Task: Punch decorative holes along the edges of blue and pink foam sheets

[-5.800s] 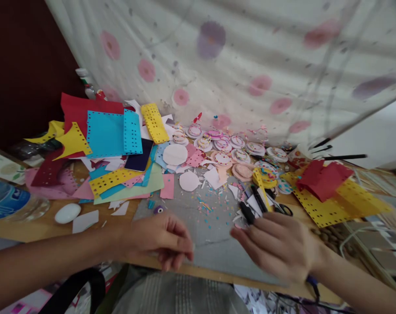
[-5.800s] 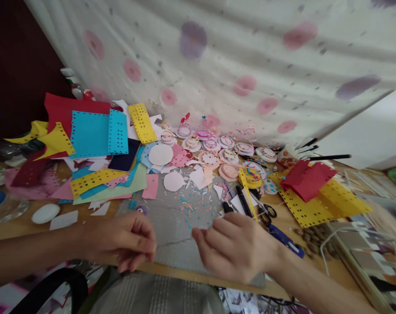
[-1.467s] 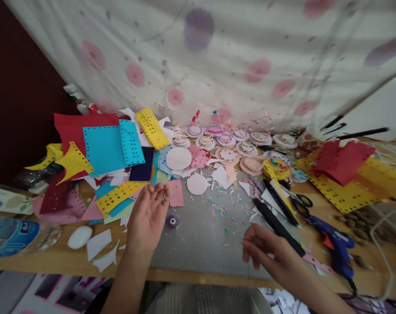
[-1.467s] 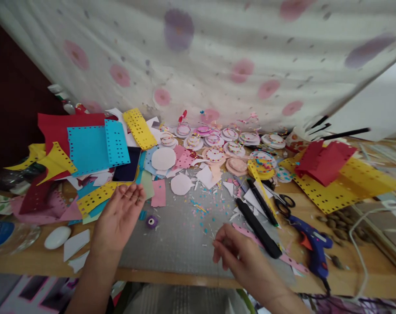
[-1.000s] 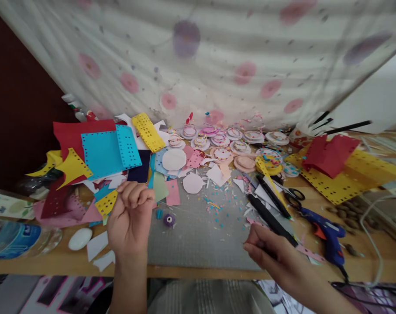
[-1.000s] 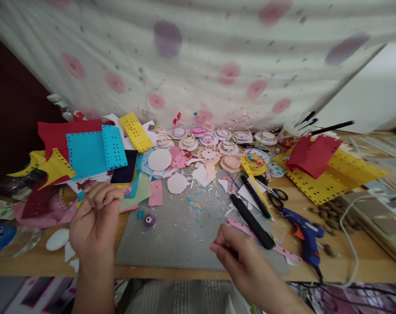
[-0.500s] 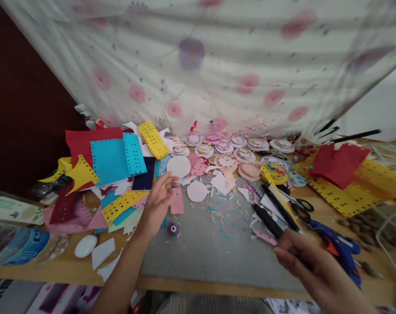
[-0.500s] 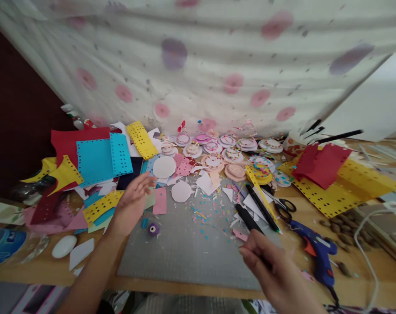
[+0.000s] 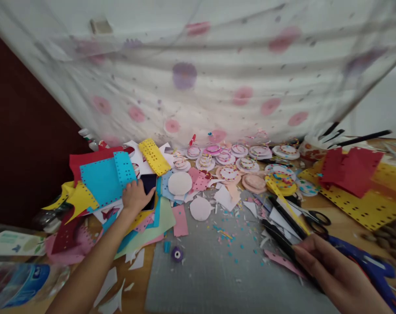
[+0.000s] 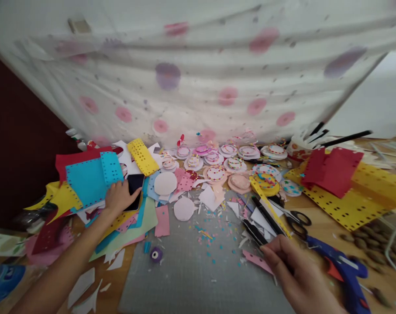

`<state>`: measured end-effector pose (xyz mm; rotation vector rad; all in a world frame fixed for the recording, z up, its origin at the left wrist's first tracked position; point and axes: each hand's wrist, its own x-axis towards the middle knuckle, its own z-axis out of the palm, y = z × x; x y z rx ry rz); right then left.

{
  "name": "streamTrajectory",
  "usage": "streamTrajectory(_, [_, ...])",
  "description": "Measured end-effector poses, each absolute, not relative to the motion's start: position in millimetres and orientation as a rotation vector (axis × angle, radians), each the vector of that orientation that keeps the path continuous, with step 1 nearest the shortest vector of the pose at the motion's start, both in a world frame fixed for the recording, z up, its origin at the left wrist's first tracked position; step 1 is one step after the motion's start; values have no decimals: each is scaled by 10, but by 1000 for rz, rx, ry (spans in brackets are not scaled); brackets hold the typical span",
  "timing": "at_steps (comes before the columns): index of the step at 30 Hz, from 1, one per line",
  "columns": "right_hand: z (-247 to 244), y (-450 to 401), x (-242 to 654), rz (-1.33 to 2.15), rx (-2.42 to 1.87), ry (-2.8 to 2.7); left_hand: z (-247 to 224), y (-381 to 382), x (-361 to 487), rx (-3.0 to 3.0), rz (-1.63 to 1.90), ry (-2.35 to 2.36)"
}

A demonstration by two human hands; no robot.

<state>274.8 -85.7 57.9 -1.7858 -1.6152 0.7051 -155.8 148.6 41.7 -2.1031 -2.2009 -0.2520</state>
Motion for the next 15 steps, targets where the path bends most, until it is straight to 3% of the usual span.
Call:
streamTrajectory(8, [528,-840,2783,816,-1782,-1569,386,1806,-1482,-1866,22,-2460])
streamTrajectory(15, [499,-809,2636,718,-1805,-1547,417,1821,-1532,-1924,7,-2517])
